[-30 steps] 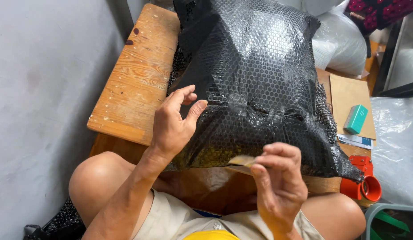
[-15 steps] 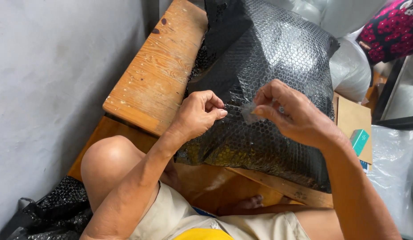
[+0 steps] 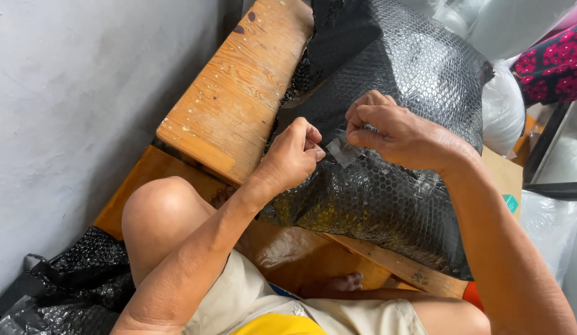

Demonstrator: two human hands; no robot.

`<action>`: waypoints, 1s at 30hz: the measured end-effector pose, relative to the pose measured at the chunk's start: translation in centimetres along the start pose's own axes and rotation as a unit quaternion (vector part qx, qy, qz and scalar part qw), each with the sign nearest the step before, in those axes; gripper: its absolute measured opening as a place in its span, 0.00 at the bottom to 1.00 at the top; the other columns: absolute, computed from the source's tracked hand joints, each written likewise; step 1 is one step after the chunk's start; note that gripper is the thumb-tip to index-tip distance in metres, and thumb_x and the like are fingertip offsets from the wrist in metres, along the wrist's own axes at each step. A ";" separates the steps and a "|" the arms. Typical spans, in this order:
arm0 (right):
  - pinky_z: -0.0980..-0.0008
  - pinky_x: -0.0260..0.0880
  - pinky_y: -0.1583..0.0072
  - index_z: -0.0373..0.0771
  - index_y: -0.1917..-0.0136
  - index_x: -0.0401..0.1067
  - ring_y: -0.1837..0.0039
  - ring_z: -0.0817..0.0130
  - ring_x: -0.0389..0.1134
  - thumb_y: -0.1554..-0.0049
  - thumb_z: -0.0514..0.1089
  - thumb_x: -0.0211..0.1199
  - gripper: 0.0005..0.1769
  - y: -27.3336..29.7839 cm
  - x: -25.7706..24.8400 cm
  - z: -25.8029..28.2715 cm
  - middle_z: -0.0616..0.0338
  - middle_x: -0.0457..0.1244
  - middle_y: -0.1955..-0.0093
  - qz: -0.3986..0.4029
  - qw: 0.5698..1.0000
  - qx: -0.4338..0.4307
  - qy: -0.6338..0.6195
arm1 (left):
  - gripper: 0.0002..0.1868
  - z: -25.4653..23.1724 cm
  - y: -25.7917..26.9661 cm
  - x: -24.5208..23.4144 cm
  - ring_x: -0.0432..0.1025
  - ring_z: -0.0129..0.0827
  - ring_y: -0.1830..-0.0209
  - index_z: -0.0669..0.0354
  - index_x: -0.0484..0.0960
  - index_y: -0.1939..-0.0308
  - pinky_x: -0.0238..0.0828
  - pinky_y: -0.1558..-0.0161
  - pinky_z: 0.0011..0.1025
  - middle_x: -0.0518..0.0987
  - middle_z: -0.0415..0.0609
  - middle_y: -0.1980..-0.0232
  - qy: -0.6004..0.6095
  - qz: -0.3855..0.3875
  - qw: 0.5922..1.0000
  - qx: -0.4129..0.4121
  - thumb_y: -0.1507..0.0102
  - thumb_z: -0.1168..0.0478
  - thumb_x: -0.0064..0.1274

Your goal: Wrapping an object in black bubble wrap and securing it with clear tape using a handheld tape dispenser.

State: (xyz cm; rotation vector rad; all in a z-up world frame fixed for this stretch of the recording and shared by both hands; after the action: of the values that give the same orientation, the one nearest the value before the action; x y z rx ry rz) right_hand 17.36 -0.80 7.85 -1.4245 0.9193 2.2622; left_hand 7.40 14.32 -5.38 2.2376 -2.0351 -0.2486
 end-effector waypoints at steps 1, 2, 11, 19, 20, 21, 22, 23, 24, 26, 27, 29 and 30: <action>0.65 0.63 0.44 0.41 0.48 0.75 0.41 0.65 0.61 0.39 0.47 0.59 0.10 -0.3 -0.4 0.8 0.62 0.62 0.40 0.002 1.000 0.000 0.000 | 0.12 0.3 -0.3 0.0 0.75 0.29 0.65 0.62 0.74 0.52 0.76 0.60 0.29 0.79 0.46 0.63 0.001 0.000 1.000 -0.001 0.39 0.64 0.53; 0.55 0.58 0.40 0.40 0.52 0.75 0.39 0.62 0.56 0.37 0.48 0.58 0.11 -0.5 -0.7 1.5 0.59 0.57 0.43 0.029 0.999 0.030 -0.016 | 0.12 0.6 -0.6 0.0 0.79 0.32 0.59 0.56 0.76 0.53 0.77 0.56 0.31 0.83 0.44 0.63 -0.015 0.004 1.000 -0.027 0.40 0.63 0.56; 0.50 0.49 0.38 0.42 0.58 0.73 0.36 0.61 0.51 0.35 0.55 0.59 0.17 -2.5 1.2 -0.2 0.58 0.53 0.42 0.075 0.994 0.081 0.027 | 0.15 1.8 -1.5 0.4 0.82 0.34 0.54 0.54 0.77 0.50 0.77 0.53 0.31 0.87 0.44 0.61 0.009 0.009 0.997 -0.075 0.40 0.62 0.58; 0.57 0.46 0.41 0.43 0.59 0.74 0.37 0.66 0.51 0.37 0.58 0.60 0.18 -3.7 4.5 -2.5 0.63 0.53 0.41 0.055 0.988 0.115 0.088 | 0.18 3.1 -2.2 0.9 0.82 0.31 0.56 0.58 0.76 0.48 0.76 0.55 0.28 0.87 0.45 0.61 0.068 0.008 0.993 -0.097 0.41 0.63 0.58; 0.55 0.46 0.40 0.44 0.58 0.73 0.37 0.63 0.52 0.38 0.58 0.61 0.17 -3.8 4.9 -2.9 0.63 0.53 0.42 0.039 0.989 0.106 0.099 | 0.18 3.4 -2.5 1.1 0.82 0.31 0.56 0.58 0.76 0.48 0.76 0.55 0.28 0.87 0.45 0.62 0.073 0.005 0.992 -0.099 0.41 0.63 0.58; 0.54 0.46 0.40 0.45 0.57 0.73 0.37 0.61 0.53 0.39 0.58 0.61 0.16 -4.0 5.3 -3.4 0.63 0.53 0.43 0.022 0.989 0.098 0.110 | 0.18 3.8 -2.7 1.2 0.81 0.31 0.57 0.57 0.76 0.48 0.77 0.55 0.28 0.87 0.45 0.62 0.077 0.002 0.992 -0.101 0.41 0.63 0.59; 0.54 0.46 0.40 0.45 0.57 0.73 0.37 0.61 0.53 0.39 0.58 0.61 0.16 -3.9 5.4 -3.3 0.63 0.53 0.43 0.022 0.989 0.098 0.110 | 0.18 3.9 -2.7 1.2 0.81 0.31 0.57 0.57 0.76 0.48 0.77 0.55 0.28 0.87 0.45 0.62 0.077 0.002 0.992 -0.102 0.41 0.63 0.59; 0.52 0.46 0.39 0.44 0.56 0.73 0.37 0.59 0.53 0.39 0.57 0.62 0.16 -3.9 5.5 -3.2 0.63 0.53 0.43 0.016 0.989 0.097 0.111 | 0.19 4.1 -2.7 1.2 0.81 0.31 0.57 0.57 0.76 0.48 0.77 0.55 0.28 0.87 0.44 0.62 0.077 0.001 0.992 -0.102 0.42 0.63 0.59; 0.51 0.46 0.39 0.43 0.54 0.73 0.36 0.57 0.54 0.39 0.57 0.63 0.15 -3.8 5.6 -3.1 0.62 0.53 0.43 0.009 0.989 0.097 0.112 | 0.19 4.2 -2.8 1.2 0.82 0.31 0.57 0.57 0.76 0.48 0.77 0.55 0.28 0.87 0.44 0.62 0.078 0.001 0.992 -0.102 0.42 0.63 0.60; 0.51 0.47 0.38 0.45 0.55 0.73 0.36 0.57 0.54 0.42 0.57 0.66 0.15 -3.7 5.7 -3.0 0.62 0.53 0.42 0.002 0.990 0.091 0.109 | 0.19 3.9 -2.6 1.1 0.82 0.31 0.57 0.58 0.76 0.48 0.77 0.55 0.28 0.87 0.45 0.62 0.077 -0.001 0.992 -0.103 0.42 0.63 0.60; 0.51 0.47 0.38 0.46 0.55 0.74 0.35 0.57 0.53 0.44 0.58 0.69 0.15 -3.6 5.7 -2.9 0.63 0.53 0.41 -0.004 0.991 0.086 0.106 | 0.18 3.8 -2.6 1.1 0.82 0.31 0.57 0.58 0.76 0.48 0.77 0.55 0.28 0.87 0.45 0.62 0.077 -0.003 0.992 -0.105 0.42 0.64 0.60; 0.52 0.47 0.38 0.48 0.56 0.74 0.35 0.58 0.53 0.45 0.60 0.70 0.16 -3.6 6.1 -3.1 0.65 0.52 0.41 -0.011 0.989 0.092 0.119 | 0.18 4.3 -2.9 1.3 0.82 0.32 0.57 0.57 0.76 0.48 0.78 0.55 0.28 0.87 0.45 0.62 0.066 0.000 0.992 -0.104 0.42 0.63 0.60; 0.53 0.46 0.38 0.49 0.56 0.74 0.35 0.60 0.54 0.46 0.61 0.71 0.17 -3.6 6.4 -3.2 0.66 0.52 0.40 -0.016 0.986 0.097 0.131 | 0.18 4.5 -3.1 1.3 0.82 0.32 0.57 0.56 0.76 0.49 0.78 0.56 0.28 0.87 0.44 0.63 0.055 0.002 0.993 -0.105 0.42 0.63 0.61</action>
State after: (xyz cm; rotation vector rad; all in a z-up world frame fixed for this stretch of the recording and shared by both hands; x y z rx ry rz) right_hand 18.71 -0.72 -0.01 -1.6569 1.1514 1.9296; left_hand 9.64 13.41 -10.47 2.0730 -1.8624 -0.3157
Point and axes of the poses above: each hand's wrist, its own y-axis away from the middle knuckle, its own x-axis out of the palm, z = x × y, the point moved 1 cm from there along -y, towards the middle knuckle
